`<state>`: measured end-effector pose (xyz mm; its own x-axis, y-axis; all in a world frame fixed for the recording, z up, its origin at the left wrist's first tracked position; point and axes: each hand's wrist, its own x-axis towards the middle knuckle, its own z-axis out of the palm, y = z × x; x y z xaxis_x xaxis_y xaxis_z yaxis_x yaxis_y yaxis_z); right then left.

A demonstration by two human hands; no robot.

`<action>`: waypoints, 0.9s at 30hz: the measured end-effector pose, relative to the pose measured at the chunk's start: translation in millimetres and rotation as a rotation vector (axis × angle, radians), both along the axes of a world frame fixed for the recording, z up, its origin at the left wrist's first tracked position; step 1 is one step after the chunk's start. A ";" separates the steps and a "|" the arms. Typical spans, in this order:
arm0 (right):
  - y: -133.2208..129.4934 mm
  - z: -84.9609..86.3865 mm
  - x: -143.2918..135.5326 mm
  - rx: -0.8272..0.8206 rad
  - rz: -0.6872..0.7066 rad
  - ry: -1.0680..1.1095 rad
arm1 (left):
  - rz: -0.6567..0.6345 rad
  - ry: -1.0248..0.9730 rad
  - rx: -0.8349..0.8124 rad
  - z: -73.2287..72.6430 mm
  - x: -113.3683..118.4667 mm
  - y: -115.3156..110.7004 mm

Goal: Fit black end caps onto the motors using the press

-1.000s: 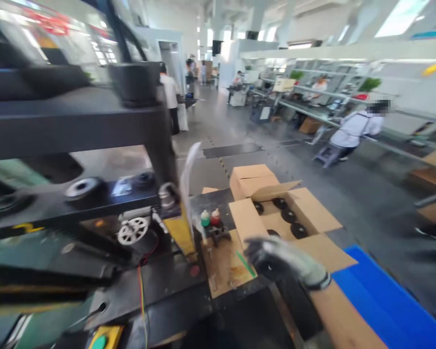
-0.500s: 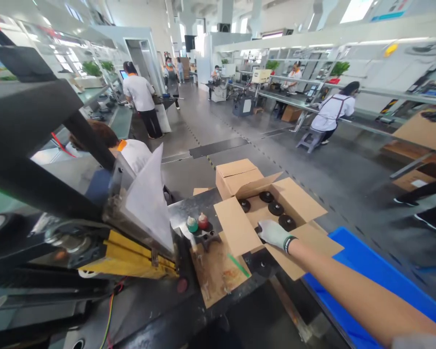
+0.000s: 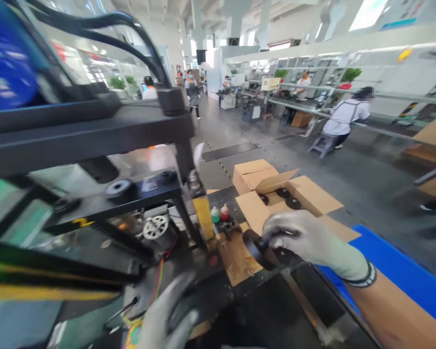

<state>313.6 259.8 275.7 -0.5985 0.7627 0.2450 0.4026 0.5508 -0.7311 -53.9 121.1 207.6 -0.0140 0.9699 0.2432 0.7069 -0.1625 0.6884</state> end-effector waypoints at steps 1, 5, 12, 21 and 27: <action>-11.1 9.3 -24.2 0.026 0.083 0.069 | -0.072 -0.014 0.046 2.7 2.7 7.1; -36.2 29.3 -104.1 0.016 0.278 0.285 | -0.342 -0.172 0.215 25.4 3.3 17.3; -48.6 27.3 -184.0 -0.117 0.249 0.276 | -0.184 -0.241 0.248 40.4 -37.2 -18.8; -40.3 -56.6 -263.8 -0.290 -0.023 0.622 | 0.164 -0.301 0.395 10.4 -66.0 39.3; 45.9 -94.0 -323.9 -0.061 -0.042 0.704 | 0.231 -0.542 0.368 -16.4 -92.0 120.6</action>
